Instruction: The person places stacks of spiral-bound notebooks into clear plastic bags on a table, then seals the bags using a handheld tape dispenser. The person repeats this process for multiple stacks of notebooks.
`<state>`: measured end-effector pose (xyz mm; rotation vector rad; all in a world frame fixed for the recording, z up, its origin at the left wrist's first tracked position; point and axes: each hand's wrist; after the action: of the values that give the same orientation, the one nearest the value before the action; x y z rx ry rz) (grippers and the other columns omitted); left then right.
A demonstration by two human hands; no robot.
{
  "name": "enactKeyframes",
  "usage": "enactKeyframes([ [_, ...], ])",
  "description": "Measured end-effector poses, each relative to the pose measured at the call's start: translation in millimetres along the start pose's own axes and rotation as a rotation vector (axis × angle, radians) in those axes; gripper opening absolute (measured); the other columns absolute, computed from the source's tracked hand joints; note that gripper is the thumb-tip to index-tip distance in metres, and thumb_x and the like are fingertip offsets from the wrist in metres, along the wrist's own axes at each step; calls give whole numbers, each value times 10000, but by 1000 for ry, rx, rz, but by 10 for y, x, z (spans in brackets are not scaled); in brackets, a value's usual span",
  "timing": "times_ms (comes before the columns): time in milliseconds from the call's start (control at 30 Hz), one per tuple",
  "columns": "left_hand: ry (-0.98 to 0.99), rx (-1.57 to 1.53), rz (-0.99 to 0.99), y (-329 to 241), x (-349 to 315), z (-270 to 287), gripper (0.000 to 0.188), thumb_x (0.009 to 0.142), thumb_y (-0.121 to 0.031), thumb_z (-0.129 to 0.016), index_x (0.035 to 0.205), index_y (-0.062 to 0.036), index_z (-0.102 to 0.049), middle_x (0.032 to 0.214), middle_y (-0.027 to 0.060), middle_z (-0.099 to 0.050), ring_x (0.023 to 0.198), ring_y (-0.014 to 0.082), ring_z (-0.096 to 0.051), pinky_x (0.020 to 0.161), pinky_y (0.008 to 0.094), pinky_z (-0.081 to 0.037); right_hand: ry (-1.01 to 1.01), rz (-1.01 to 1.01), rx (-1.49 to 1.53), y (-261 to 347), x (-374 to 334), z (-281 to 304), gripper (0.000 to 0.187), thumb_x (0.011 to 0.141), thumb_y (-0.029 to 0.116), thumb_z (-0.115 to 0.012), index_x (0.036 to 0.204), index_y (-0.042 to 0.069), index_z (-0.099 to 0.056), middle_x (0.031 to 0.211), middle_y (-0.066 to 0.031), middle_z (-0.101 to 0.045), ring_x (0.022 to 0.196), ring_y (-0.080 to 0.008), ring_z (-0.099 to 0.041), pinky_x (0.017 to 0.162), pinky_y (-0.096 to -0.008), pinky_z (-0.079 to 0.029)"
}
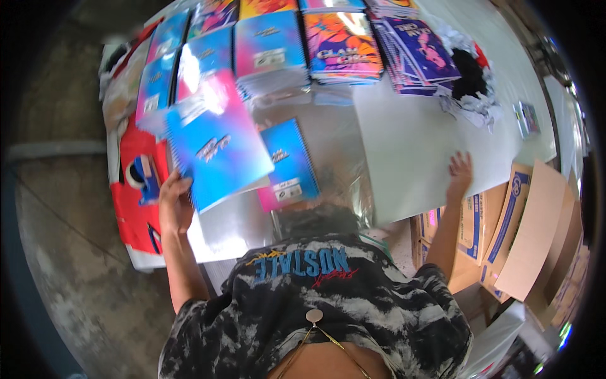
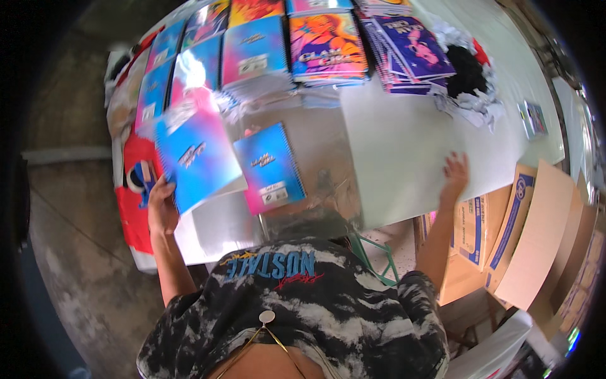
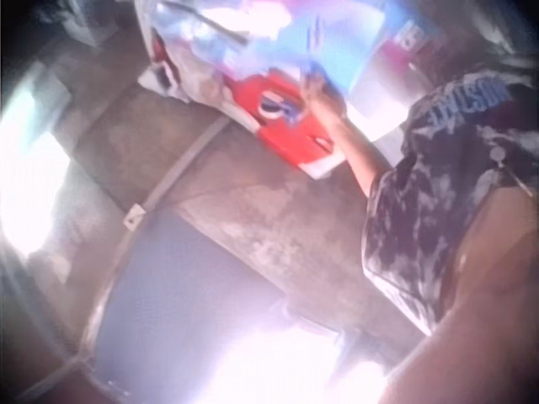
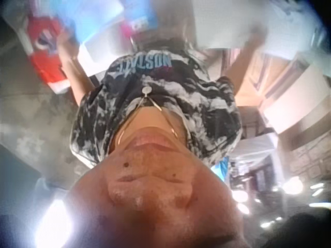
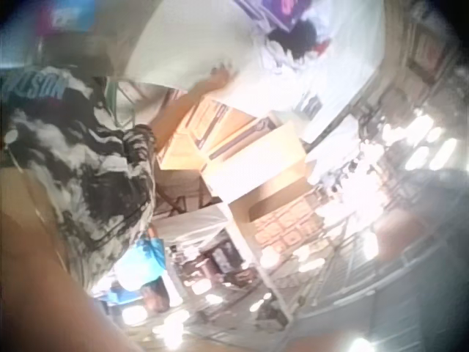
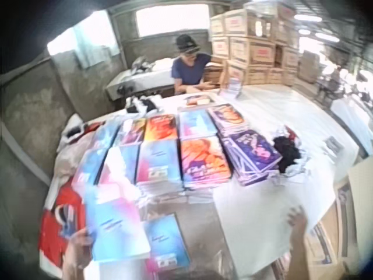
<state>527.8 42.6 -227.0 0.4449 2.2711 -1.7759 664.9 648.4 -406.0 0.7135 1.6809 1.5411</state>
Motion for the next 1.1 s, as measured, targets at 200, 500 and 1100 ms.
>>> enactKeyframes([
  [200,57,16,-444,551,452,-256,356,812,54,-544,1149,-44,-486,1042,54,-581,979,151,-543,900,316,-404,570,81,-79,80,-976,-2043,437,885,135,-547,1296,31,-441,1078,-82,-612,939,-142,-583,805,-257,-435],
  [500,277,1592,-841,1553,941,55,510,725,-55,-622,1212,-190,-559,1335,30,-466,1266,290,-364,1026,510,-238,512,534,-226,703,-389,-3420,370,852,173,-584,1160,-29,-557,986,-139,-646,890,-160,-604,775,-257,-452],
  [1100,-363,411,-635,63,1468,68,235,923,-194,-508,1040,-7,-591,787,47,-627,747,94,-579,649,256,-473,610,686,-234,1121,-372,-4220,310,835,224,-599,1034,-11,-570,919,-137,-639,806,-237,-603,760,-317,-445],
])
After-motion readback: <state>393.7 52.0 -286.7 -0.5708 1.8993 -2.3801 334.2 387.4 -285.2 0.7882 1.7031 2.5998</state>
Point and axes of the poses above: each hand's wrist, its own x-axis towards the middle knuckle, its own z-axis out of the back of the hand, y = z × x
